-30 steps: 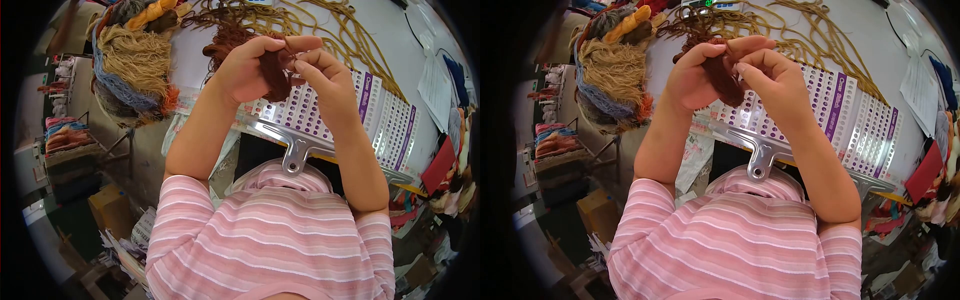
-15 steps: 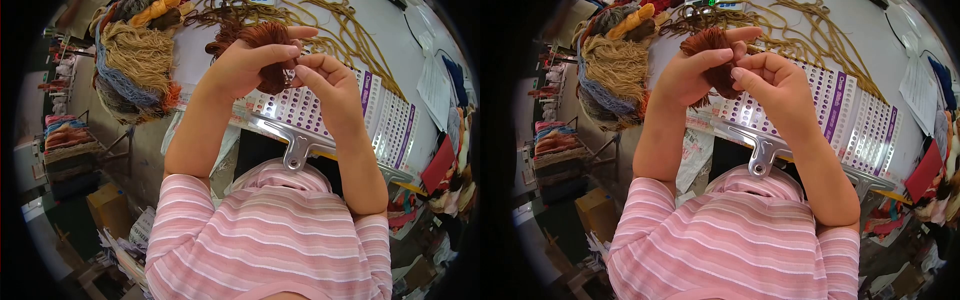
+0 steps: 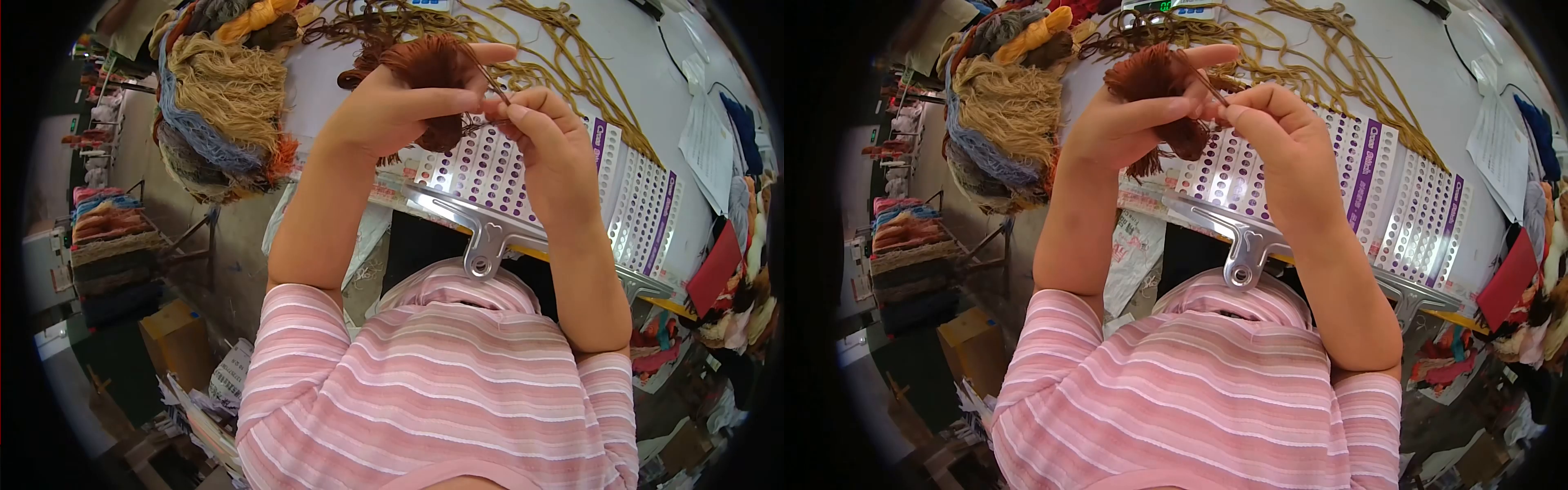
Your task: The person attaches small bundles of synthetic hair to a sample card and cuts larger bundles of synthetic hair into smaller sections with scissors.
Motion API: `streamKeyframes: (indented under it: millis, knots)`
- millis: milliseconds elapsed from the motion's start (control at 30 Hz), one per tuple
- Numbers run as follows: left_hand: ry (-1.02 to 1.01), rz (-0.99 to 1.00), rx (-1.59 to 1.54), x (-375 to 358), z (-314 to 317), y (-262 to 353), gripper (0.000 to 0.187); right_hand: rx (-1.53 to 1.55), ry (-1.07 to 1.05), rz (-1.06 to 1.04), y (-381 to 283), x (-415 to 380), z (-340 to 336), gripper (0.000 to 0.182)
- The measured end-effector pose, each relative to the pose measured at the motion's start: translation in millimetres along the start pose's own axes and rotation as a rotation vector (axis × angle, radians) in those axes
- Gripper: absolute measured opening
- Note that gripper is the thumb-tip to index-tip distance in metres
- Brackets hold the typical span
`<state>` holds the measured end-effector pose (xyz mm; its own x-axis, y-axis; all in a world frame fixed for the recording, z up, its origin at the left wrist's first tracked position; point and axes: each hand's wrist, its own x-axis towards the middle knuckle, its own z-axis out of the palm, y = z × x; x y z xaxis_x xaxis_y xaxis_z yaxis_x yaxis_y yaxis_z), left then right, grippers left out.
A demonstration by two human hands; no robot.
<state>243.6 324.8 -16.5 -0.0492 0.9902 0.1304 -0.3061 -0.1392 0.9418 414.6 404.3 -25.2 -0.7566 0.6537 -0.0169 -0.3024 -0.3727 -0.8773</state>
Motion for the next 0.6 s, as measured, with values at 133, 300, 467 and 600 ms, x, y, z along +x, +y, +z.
streamKeyframes:
  millis: [133,300,467,600]
  knots:
    - [-0.613,-0.035,-0.51,0.4,-23.4,-1.9,0.05,0.251,-0.124,0.055,-12.1,5.0,-26.0,0.008]
    - [-0.239,0.441,-0.706,-50.2,-99.8,38.8,0.064,0.562,0.081,-0.013,-114.0,-29.0,-182.1,0.014]
    - [0.404,0.437,-0.989,-122.5,-235.3,95.0,0.06,0.543,0.53,-0.074,-238.9,-194.8,-469.3,0.03]
    - [0.557,0.563,-0.927,-122.4,-292.9,116.9,0.05,0.143,0.788,-0.271,-290.9,-229.1,-502.5,0.009]
